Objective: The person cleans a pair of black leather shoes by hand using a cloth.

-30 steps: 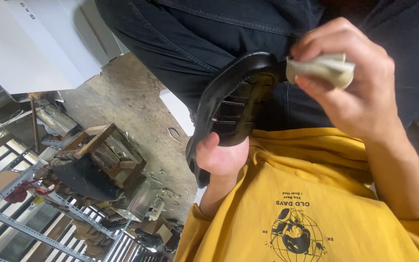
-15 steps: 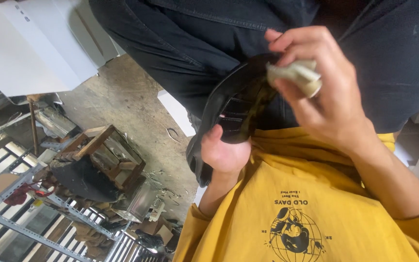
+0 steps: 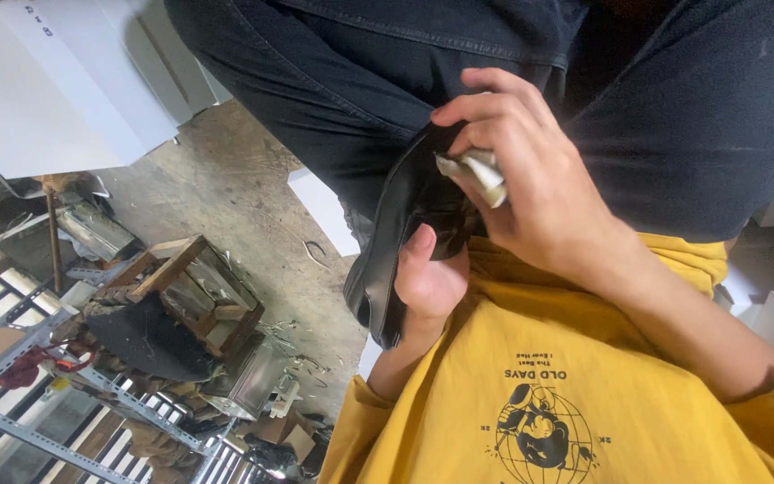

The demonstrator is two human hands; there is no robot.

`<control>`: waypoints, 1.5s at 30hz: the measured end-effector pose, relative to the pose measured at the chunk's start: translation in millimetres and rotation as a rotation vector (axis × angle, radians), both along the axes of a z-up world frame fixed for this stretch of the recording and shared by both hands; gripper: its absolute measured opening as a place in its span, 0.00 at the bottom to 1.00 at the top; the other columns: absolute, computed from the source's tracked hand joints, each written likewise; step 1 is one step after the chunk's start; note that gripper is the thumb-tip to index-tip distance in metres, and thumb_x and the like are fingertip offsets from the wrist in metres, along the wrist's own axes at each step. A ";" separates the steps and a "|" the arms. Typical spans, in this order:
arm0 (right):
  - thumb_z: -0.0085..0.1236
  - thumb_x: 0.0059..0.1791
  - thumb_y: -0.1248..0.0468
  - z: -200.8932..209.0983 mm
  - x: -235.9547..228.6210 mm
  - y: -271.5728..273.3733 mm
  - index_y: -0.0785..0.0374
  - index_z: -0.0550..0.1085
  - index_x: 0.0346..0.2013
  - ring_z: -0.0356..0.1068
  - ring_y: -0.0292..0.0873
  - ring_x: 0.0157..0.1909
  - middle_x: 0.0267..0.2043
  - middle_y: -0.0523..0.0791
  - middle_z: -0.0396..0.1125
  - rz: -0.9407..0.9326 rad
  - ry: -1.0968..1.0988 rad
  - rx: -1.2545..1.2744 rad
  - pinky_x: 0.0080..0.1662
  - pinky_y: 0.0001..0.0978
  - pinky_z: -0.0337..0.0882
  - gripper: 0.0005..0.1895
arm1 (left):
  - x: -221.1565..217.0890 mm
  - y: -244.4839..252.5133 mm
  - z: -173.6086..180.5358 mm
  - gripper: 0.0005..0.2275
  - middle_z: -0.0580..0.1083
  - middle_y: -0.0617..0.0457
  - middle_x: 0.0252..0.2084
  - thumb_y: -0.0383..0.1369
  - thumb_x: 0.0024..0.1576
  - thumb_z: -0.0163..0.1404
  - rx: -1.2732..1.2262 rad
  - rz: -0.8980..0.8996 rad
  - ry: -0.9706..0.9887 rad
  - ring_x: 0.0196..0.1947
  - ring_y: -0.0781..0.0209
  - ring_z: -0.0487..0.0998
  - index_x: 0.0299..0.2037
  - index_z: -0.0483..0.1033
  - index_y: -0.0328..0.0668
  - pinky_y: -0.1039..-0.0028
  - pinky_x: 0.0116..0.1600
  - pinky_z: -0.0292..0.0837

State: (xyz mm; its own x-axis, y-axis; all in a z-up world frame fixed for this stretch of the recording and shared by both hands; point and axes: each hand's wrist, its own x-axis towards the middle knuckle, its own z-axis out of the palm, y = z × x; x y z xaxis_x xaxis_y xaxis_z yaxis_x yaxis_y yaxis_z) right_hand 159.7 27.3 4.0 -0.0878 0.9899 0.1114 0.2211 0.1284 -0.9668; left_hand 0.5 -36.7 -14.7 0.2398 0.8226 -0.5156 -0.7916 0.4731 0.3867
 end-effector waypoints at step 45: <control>0.49 0.46 0.81 -60.5 4.0 -11.5 0.77 0.68 0.45 0.68 0.58 0.65 0.57 0.59 0.67 0.280 -0.361 0.108 0.57 0.40 0.78 0.13 | -21.2 32.9 -19.8 0.23 0.71 0.39 0.62 0.41 0.65 0.46 -0.331 -0.253 0.343 0.65 0.47 0.69 0.63 0.70 0.30 0.58 0.71 0.62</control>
State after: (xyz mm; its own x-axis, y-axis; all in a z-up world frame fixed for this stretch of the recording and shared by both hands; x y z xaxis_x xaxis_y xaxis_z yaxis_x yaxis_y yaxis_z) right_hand 163.8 15.7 -56.5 -0.4021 0.9069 0.1256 0.4833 0.3268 -0.8122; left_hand -20.8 -3.8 -34.5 0.1815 0.5416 -0.8208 -0.4919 0.7728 0.4011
